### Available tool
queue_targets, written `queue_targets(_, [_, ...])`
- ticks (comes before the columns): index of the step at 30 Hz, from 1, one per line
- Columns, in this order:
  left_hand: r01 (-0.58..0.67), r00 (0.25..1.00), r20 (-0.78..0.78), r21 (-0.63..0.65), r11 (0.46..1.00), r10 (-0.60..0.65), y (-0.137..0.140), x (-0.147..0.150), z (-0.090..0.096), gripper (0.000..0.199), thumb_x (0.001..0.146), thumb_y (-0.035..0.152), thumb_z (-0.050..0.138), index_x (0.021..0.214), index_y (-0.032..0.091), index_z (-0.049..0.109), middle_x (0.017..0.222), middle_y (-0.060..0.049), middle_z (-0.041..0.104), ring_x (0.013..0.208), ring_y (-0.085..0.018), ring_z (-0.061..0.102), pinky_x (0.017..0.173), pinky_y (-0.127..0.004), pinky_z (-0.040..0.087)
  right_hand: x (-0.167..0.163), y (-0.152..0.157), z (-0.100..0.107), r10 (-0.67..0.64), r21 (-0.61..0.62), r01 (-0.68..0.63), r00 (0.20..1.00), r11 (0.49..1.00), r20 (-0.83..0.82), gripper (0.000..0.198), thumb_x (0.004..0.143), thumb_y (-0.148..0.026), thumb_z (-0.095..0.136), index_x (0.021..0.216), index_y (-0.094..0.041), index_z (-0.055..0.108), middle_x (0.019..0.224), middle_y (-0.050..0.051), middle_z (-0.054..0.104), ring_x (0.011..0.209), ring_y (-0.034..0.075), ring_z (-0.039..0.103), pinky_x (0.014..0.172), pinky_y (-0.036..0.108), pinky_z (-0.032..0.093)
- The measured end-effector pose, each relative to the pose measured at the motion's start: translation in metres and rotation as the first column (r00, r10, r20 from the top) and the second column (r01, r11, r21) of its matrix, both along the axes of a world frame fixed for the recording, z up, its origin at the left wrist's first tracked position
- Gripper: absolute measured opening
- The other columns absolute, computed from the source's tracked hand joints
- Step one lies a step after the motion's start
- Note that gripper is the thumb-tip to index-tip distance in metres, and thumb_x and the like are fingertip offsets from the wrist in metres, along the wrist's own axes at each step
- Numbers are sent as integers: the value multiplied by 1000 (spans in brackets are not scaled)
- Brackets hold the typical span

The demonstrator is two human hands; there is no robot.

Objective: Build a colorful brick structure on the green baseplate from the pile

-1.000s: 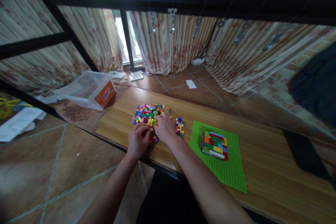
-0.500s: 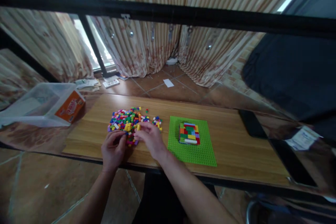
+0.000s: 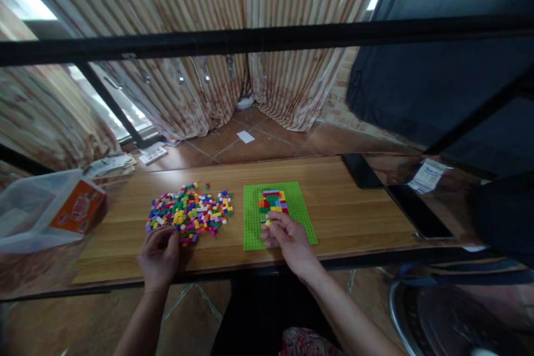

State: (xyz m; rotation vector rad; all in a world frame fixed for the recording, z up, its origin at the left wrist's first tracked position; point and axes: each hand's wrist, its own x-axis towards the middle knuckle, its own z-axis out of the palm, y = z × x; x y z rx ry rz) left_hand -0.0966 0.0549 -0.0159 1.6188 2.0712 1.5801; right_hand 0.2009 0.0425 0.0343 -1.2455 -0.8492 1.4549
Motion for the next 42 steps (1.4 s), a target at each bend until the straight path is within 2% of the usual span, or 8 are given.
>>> queue_targets(5, [-15,998,-55,-6,1000,15,1,0,2,17,77,30,61,77,15,67,87,-7,67,81,-17,63,78,-31,52,48,8,-10,-129,42,122,961,992,244,43,69,-54,71,90,-17,66,78,6,71,65,18,65,58,31,50])
queue_targets(9, [-11,996,-85,-11,1000,10,2,0,3,17,76,31,60,75,15,66,86,-7,67,81,-19,63,77,-32,52,64,25,-18,-273,225,183,833,957,481,38,71,-55,69,78,-18,70,73,5,70,66,18,60,62,31,45])
queue_targets(12, [-33,995,-96,-13,999,32,3,0,3,17,75,32,60,73,16,66,86,-7,67,80,-19,63,76,-32,52,59,41,-20,-366,326,203,724,923,585,34,73,-51,66,77,-18,72,75,5,70,63,17,56,62,31,42])
queue_targets(16, [-45,994,-100,-29,999,42,3,2,4,16,75,31,59,74,16,66,87,-7,67,81,-19,62,78,-33,52,41,60,-24,-410,393,179,640,902,650,24,77,-42,62,75,-20,71,76,4,69,67,18,57,65,31,42])
queue_targets(23, [-39,993,-117,-16,999,36,4,1,1,16,74,31,60,74,16,66,86,-7,67,79,-19,63,77,-33,53,25,60,-28,-465,469,110,445,876,765,19,83,-35,58,80,-21,71,81,7,68,84,23,58,80,36,42])
queue_targets(26, [-40,991,-129,-10,999,38,4,0,-1,17,75,31,61,76,15,67,87,-7,68,79,-19,63,77,-33,53,23,56,-31,-461,479,81,451,874,764,19,83,-35,59,83,-22,72,82,7,68,83,23,58,80,37,43])
queue_targets(33, [-38,992,-122,4,999,38,2,2,0,19,76,32,61,77,15,69,87,-7,67,78,-18,64,73,-30,53,24,54,-38,-421,454,95,573,886,703,18,80,-34,62,85,-20,72,83,6,70,80,21,61,78,35,45])
queue_targets(42, [-41,990,-132,25,999,44,3,2,-1,17,76,29,61,76,14,69,84,-6,68,77,-17,65,74,-29,53,23,55,-24,-420,455,11,403,891,813,17,79,-24,56,80,-18,72,80,6,71,78,21,61,77,34,45])
